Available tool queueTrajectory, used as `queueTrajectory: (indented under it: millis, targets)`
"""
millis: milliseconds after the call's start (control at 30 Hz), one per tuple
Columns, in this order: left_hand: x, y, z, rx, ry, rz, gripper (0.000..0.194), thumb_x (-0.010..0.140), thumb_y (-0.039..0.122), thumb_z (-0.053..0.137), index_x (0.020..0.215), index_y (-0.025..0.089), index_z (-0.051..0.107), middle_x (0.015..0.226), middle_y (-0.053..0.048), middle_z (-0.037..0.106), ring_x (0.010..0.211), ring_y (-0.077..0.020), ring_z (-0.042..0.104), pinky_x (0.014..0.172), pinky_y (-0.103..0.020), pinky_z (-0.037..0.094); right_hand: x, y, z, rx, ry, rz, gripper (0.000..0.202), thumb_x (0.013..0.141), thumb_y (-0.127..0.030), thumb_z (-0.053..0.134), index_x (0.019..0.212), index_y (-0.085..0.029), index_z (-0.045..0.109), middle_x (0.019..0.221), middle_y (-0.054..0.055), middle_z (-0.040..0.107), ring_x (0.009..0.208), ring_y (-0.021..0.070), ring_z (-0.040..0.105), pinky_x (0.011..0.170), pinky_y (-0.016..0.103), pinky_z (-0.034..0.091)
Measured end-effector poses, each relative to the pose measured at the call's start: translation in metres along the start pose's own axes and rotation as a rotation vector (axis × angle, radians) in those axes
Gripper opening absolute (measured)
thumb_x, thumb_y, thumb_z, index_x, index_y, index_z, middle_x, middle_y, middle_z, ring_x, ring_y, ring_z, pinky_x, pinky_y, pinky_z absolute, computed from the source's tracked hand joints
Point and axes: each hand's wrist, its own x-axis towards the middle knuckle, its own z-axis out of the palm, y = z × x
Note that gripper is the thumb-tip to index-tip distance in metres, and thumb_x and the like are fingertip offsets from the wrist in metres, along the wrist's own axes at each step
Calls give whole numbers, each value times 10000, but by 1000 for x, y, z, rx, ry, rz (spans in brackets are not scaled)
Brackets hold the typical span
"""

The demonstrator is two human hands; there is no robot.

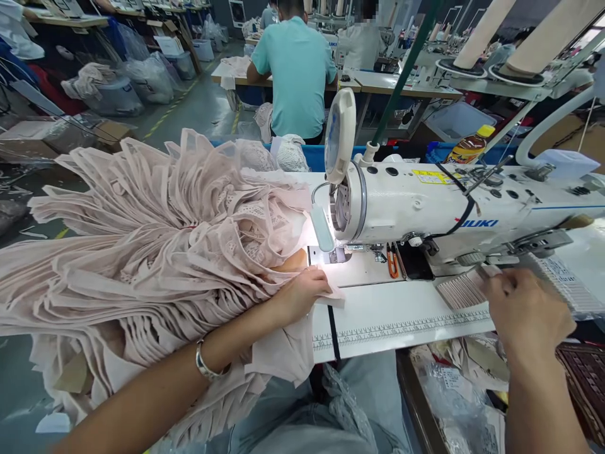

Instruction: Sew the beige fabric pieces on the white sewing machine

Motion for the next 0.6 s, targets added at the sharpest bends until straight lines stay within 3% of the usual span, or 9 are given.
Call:
queueTrajectory:
  millis: [100,167,233,300,367,400,433,500,600]
  targets:
    - [-13,3,6,252,-49,147,373,940,9,476,1224,155,670,1296,-96,678,1262,-191,595,1051,-341,484,-11,-9,-4,174,243,20,438,900,-333,458,1073,-21,712,876,255,690,887,383,650,720,459,466]
    - [-23,8,8,483,-90,146,485,941,16,461,1395,153,561,1452,-131,573,1396,-251,495,1123,-432,434,-24,-22,-6,421,238,0,404,875,-330,499,1100,-64,704,902,206,702,780,315,657,716,429,493]
    - [-29,15,9,679,-113,60,542,938,22,440,1464,140,501,1512,-164,505,1414,-306,476,1096,-475,456,-40,-41,-4,729,-23,-57,292,860,-341,521,977,-165,723,870,124,713,685,244,638,641,364,498]
    - [-29,20,8,798,-136,-6,540,940,18,409,1461,117,513,1511,-185,499,1380,-335,511,1028,-468,507,-54,-63,2,950,-421,-131,264,878,-399,528,876,-219,721,890,84,733,736,236,662,638,340,519]
    - [-24,21,5,850,-160,7,516,938,8,398,1426,78,550,1503,-203,501,1358,-344,531,994,-449,528,-64,-82,11,1101,-719,-203,345,933,-491,495,993,-241,725,1028,76,749,884,249,697,736,363,562]
    - [-21,20,3,856,-166,34,495,939,7,401,1399,62,574,1508,-208,492,1358,-341,529,1006,-448,521,-67,-90,17,1135,-791,-246,389,952,-524,478,1101,-247,707,1085,77,745,947,254,701,785,379,569]
    - [-18,19,2,851,-167,64,470,941,10,408,1369,51,598,1513,-210,486,1357,-332,529,1031,-450,506,-70,-96,22,1131,-802,-291,425,965,-539,465,1196,-250,675,1135,82,735,992,257,698,824,395,568]
    - [-15,15,1,823,-161,106,424,948,24,425,1319,42,630,1509,-217,488,1356,-306,529,1102,-461,455,-72,-107,31,1030,-641,-387,427,990,-507,439,1248,-239,648,1136,101,730,997,266,689,857,425,553]
    - [-19,13,5,806,-172,76,452,936,45,458,1371,24,579,1511,-242,473,1381,-310,505,1133,-469,422,-72,-120,40,772,-326,-574,341,1017,-387,416,984,-228,715,886,108,727,905,279,652,854,446,504]
